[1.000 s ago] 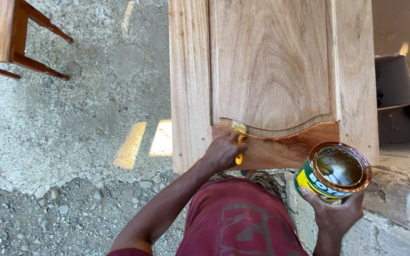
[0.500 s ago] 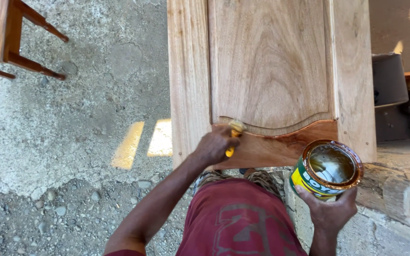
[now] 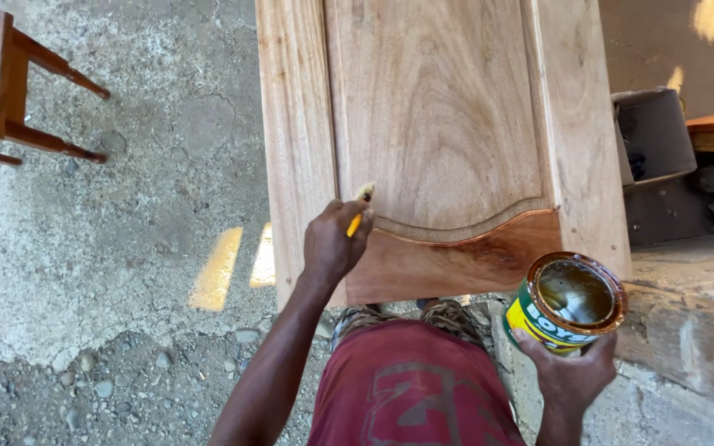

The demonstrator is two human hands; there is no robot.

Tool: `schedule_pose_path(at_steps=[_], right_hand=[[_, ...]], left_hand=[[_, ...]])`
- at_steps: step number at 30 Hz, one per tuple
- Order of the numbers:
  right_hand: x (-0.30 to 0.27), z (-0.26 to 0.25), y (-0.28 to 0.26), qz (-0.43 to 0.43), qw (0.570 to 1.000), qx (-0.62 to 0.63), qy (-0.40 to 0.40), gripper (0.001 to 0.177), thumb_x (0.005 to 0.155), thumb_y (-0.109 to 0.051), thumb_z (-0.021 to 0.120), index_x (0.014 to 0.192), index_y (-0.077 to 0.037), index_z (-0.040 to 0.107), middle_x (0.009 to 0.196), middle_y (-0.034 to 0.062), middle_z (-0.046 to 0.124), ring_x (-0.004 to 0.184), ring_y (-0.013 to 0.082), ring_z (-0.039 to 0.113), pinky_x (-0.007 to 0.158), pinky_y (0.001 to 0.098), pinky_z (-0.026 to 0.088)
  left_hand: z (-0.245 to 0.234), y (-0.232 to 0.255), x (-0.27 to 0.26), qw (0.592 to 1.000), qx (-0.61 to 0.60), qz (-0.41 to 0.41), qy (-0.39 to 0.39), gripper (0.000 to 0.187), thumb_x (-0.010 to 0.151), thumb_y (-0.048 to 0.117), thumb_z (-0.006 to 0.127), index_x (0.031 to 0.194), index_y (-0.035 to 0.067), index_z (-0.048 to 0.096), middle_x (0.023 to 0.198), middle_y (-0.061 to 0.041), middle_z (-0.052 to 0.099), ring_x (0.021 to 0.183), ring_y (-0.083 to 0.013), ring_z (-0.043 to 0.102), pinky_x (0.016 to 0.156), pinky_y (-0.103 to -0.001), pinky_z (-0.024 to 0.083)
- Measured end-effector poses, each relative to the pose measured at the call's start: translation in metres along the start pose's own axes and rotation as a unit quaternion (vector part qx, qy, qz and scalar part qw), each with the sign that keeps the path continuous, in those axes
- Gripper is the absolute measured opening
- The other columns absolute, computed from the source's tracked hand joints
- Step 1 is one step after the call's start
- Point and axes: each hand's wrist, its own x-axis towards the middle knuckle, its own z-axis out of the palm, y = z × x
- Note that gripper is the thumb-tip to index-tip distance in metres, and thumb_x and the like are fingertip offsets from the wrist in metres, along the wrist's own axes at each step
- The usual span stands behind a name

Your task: Apply stain or varnish to a wooden door using a paint brush.

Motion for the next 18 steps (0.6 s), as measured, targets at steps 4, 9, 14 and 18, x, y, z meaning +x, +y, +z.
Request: schedule_pose_path(at_steps=[4, 9, 14, 18], right_hand=[[0.025, -0.002, 0.01, -0.032, 0.999, -0.005, -0.021, 0.088, 0.06, -0.029, 0.099, 0.132, 0.002, 0.058, 0.117, 0.0116, 0.071, 0.104, 0.0188, 0.07, 0.096, 0.0341, 0.058], [0.068, -0.008, 0.036, -0.046, 0.998, -0.026, -0.032, 0.09, 0.059, -0.032, 0.101, 0.13, 0.002, 0.058, 0.113, 0.0125, 0.071, 0.099, 0.0196, 0.07, 0.093, 0.0348, 0.058], [0.12, -0.009, 0.075, -0.05, 0.994, 0.003, -0.097, 0.093, 0.062, -0.042, 0.098, 0.133, 0.002, 0.056, 0.112, 0.0126, 0.071, 0.096, 0.0214, 0.072, 0.089, 0.0363, 0.06], [0.163, -0.01, 0.09, -0.097, 0.984, -0.082, -0.121, 0.1, 0.055, -0.043, 0.101, 0.132, 0.002, 0.056, 0.112, 0.0169, 0.071, 0.092, 0.0274, 0.071, 0.086, 0.0414, 0.059]], left_hand=[[0.013, 0.011, 0.008, 0.996, -0.022, -0.008, 0.091, 0.02, 0.094, 0.023, 0.073, 0.102, 0.005, 0.077, 0.093, -0.016, 0.074, 0.077, -0.0311, 0.073, 0.068, -0.043, 0.058], [0.026, 0.032, 0.003, 0.988, -0.056, -0.043, 0.136, 0.018, 0.093, 0.021, 0.074, 0.101, 0.005, 0.076, 0.095, -0.015, 0.076, 0.082, -0.0293, 0.075, 0.073, -0.041, 0.059], [0.041, 0.031, 0.006, 0.996, -0.085, -0.003, -0.023, 0.019, 0.088, 0.021, 0.078, 0.101, 0.008, 0.078, 0.093, -0.013, 0.077, 0.084, -0.0256, 0.076, 0.075, -0.037, 0.06], [0.067, 0.044, 0.04, 0.985, -0.086, -0.02, -0.152, 0.018, 0.085, 0.019, 0.08, 0.1, 0.009, 0.08, 0.095, -0.011, 0.079, 0.087, -0.0241, 0.077, 0.079, -0.036, 0.06]])
